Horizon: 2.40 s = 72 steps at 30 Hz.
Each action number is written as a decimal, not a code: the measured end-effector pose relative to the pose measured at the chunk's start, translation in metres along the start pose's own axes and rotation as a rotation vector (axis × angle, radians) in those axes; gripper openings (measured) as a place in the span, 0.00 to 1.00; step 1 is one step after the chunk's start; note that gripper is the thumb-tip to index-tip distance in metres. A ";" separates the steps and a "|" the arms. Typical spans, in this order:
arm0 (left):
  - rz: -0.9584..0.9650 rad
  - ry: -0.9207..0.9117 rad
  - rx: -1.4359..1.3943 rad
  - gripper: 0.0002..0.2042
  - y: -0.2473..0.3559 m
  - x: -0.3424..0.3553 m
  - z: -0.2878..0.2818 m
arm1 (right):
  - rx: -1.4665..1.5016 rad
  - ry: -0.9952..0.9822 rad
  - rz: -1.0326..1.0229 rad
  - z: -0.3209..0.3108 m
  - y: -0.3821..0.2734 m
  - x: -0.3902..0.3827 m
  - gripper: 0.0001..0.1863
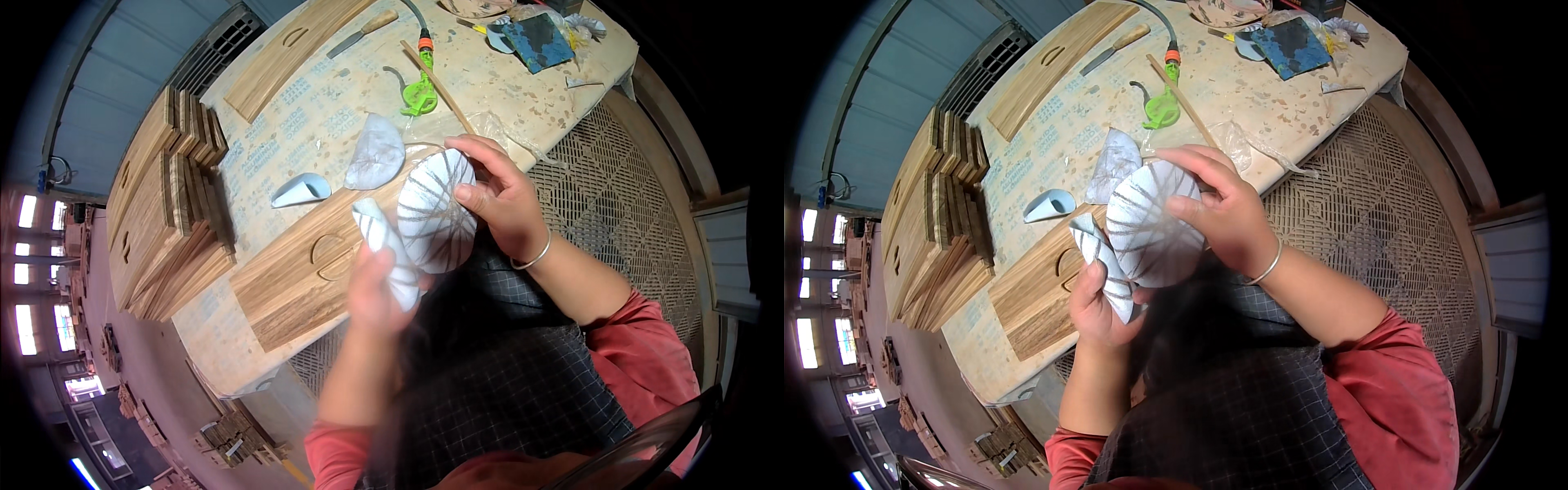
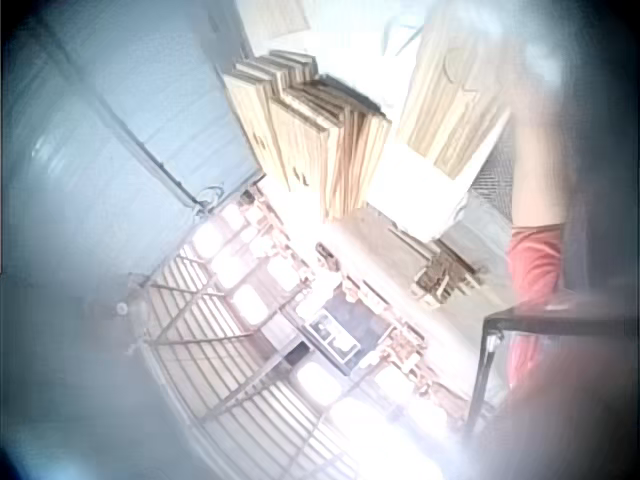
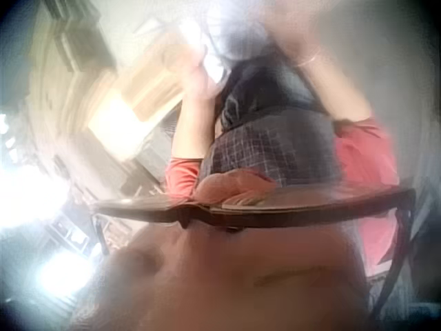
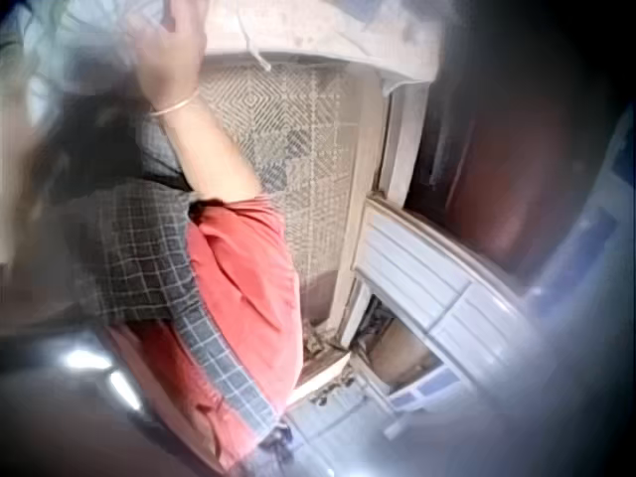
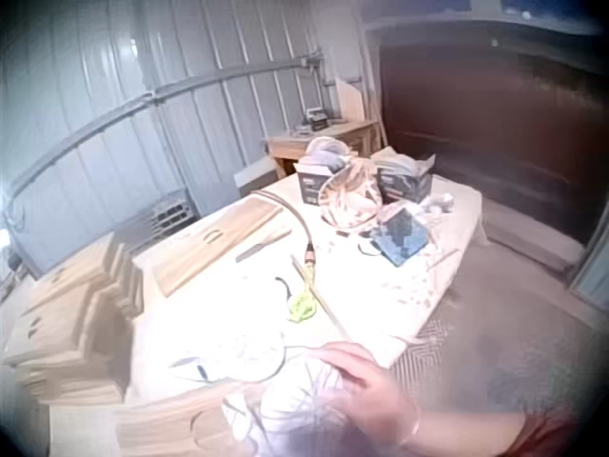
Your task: The person sands a wooden board with a sanding block, then uses a cloth to wipe the surface. They handle a stack of white circular objects, applying a substance with a wooden stick, and finally sand the circular cutout on the wooden board.
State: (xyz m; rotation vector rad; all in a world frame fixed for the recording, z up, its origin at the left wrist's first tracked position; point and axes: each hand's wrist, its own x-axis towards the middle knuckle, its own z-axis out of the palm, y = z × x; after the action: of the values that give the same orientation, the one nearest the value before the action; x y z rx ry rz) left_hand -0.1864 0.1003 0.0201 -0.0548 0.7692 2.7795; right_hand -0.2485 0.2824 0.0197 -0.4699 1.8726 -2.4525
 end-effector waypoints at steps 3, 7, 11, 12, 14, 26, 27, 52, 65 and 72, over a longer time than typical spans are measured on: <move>0.080 0.044 0.214 0.27 0.000 -0.005 -0.001 | -0.103 0.022 -0.131 0.001 -0.003 -0.003 0.26; 0.126 0.142 0.272 0.26 -0.004 -0.009 0.010 | -0.378 0.076 -0.222 0.002 -0.006 -0.009 0.20; 0.155 0.194 0.327 0.27 -0.009 -0.013 0.008 | -0.554 0.118 -0.468 0.005 -0.006 -0.011 0.22; 0.158 0.200 0.336 0.27 -0.010 -0.014 0.008 | -0.596 0.138 -0.549 0.005 -0.005 -0.010 0.22; 0.157 0.200 0.341 0.28 -0.012 -0.017 0.005 | -0.655 0.154 -0.579 0.006 -0.010 -0.013 0.21; 0.275 0.212 0.341 0.27 -0.015 -0.015 0.017 | -0.524 0.016 -0.637 0.005 -0.020 -0.018 0.27; 0.261 0.206 0.371 0.27 -0.013 -0.014 0.014 | -0.359 0.014 -0.324 0.007 -0.017 -0.021 0.30; 0.010 0.079 0.671 0.29 -0.025 -0.033 0.057 | -0.205 0.152 0.218 0.027 0.002 -0.036 0.09; 0.060 0.296 0.751 0.28 -0.027 -0.004 0.061 | 0.232 0.063 0.236 0.003 -0.009 -0.048 0.12; 0.016 0.299 0.693 0.28 -0.035 0.019 0.060 | 0.407 0.092 0.384 -0.026 -0.013 -0.039 0.12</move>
State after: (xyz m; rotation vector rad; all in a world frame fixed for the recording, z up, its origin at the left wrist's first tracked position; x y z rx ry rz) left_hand -0.1937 0.1646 0.0525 -0.3340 1.7593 2.3857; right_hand -0.2153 0.3178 0.0168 0.0192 1.2759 -2.5114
